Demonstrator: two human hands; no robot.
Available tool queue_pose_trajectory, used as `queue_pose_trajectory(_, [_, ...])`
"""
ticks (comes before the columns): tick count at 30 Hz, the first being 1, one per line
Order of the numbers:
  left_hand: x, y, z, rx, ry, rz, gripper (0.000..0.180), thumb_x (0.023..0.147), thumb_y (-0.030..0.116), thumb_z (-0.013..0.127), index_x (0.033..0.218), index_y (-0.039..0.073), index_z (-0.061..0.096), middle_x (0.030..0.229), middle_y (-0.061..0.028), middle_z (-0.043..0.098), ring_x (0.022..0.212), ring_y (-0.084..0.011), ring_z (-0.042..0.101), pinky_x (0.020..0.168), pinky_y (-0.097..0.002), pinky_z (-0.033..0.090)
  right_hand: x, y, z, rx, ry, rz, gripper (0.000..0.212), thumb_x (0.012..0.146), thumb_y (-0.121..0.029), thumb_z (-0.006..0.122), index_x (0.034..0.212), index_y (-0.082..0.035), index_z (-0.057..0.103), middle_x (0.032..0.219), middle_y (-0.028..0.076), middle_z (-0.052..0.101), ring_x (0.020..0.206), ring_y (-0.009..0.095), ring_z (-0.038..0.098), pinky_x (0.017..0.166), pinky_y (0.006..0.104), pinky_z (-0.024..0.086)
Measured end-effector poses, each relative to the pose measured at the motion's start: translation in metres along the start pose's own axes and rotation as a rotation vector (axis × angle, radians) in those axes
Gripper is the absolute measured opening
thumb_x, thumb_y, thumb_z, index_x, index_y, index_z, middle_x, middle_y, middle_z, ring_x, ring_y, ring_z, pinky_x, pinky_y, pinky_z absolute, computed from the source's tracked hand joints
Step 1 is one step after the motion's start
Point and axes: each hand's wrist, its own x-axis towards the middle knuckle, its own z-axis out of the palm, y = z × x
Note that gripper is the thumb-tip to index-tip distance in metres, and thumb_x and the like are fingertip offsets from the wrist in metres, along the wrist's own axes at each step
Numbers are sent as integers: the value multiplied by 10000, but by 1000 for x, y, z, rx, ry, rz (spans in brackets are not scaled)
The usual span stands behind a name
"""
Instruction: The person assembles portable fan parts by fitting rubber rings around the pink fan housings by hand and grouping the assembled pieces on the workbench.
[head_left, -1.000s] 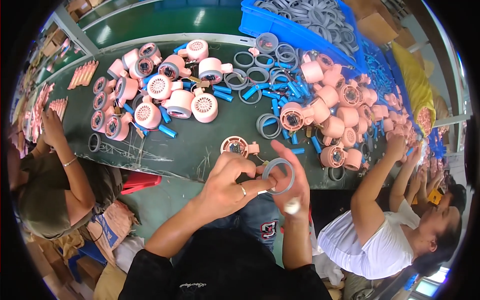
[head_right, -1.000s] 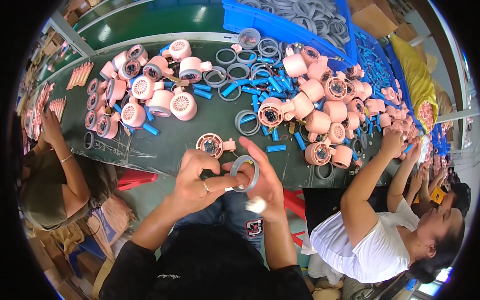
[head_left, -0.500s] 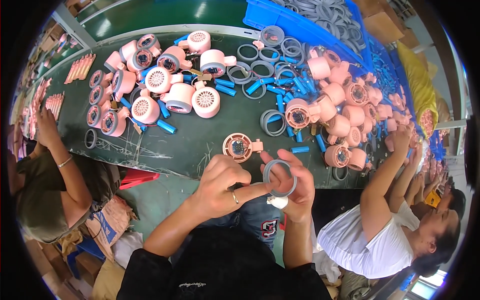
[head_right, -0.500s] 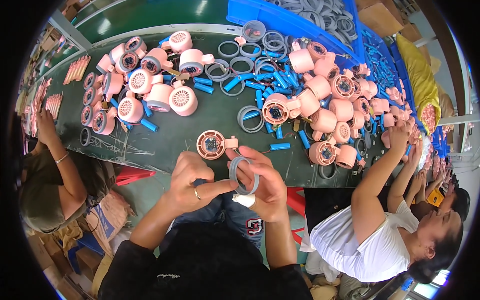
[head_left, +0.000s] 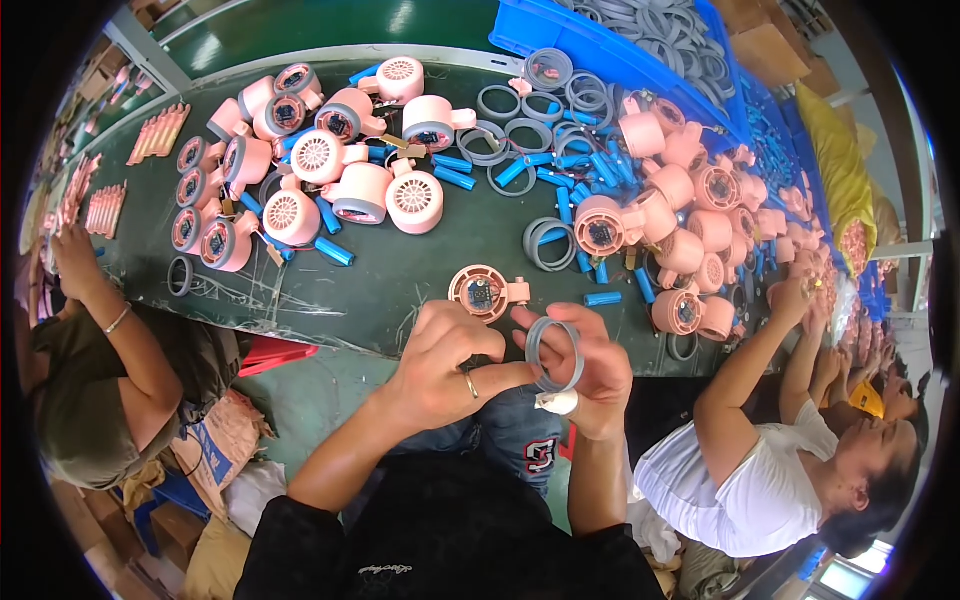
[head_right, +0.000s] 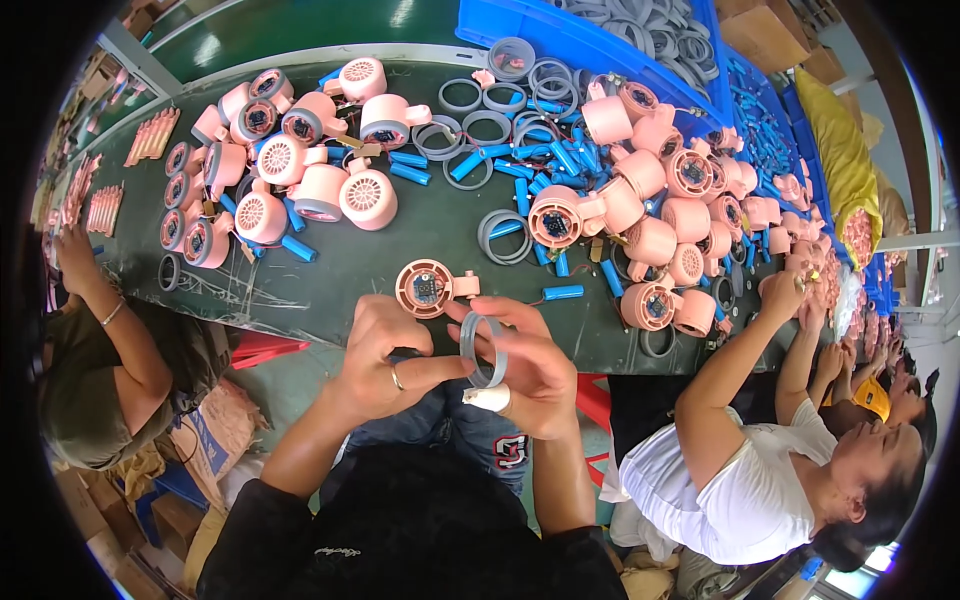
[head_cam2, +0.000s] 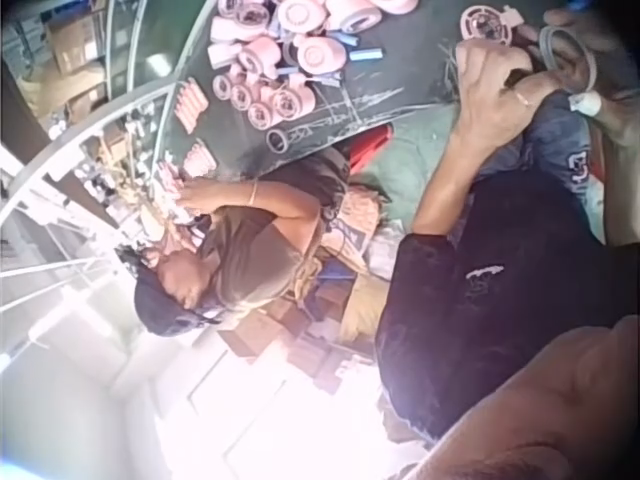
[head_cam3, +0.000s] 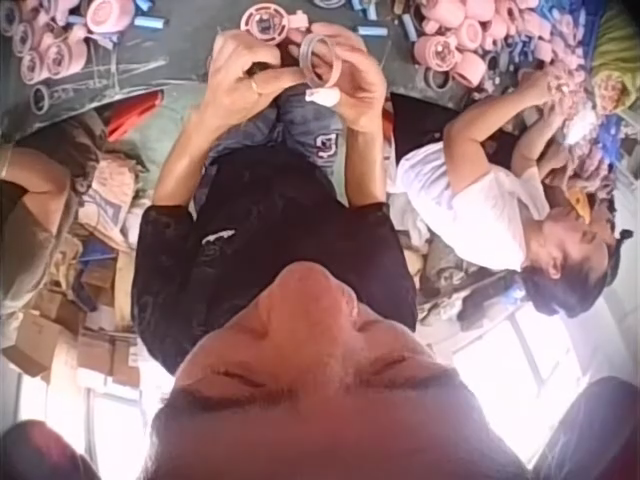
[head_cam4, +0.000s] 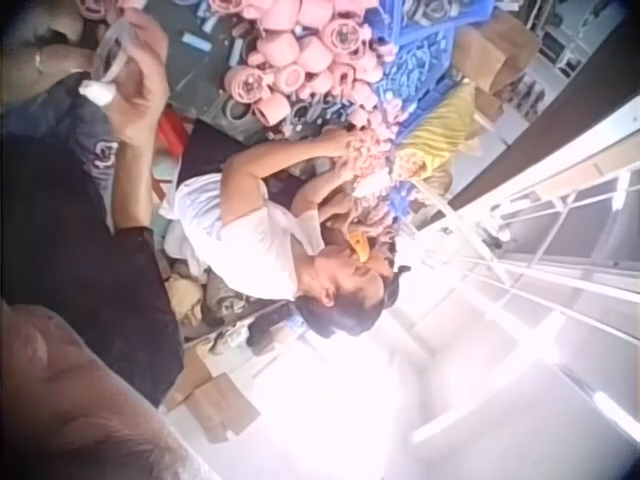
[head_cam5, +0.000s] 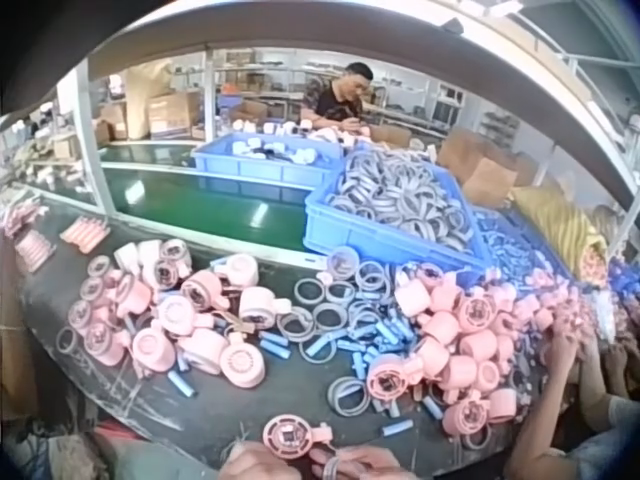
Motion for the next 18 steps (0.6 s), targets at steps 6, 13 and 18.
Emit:
queue_pose_trajectory(6, [-9,-2,0,35,-16,-248,440,601,130,908,1020,163,780,1071,-6,592,1025,-225,576,859,-390,441,7,0,-2,-152,118,11,691,777,68,811,1403,-51,544,1561,256,357,1362,406,514,1114,527,462])
queue_pose_trajectory(13, [1,-19,0,38,-259,-598,678,713,148,870,1331,66,603,1239,-115,675,1135,-326,603,1043,-443,400,24,-2,-20,-639,139,255,810,772,-32,839,1491,0,469,1463,176,547,1277,263,592,1071,397,473])
queue_pose_trajectory(18, [4,-22,12,-2,-285,-591,683,692,76,855,1331,79,613,1268,-90,682,1112,-310,622,1045,-412,426,34,-6,-11,-844,128,214,726,772,-107,851,1434,-39,561,1390,133,624,1256,264,619,1005,351,516])
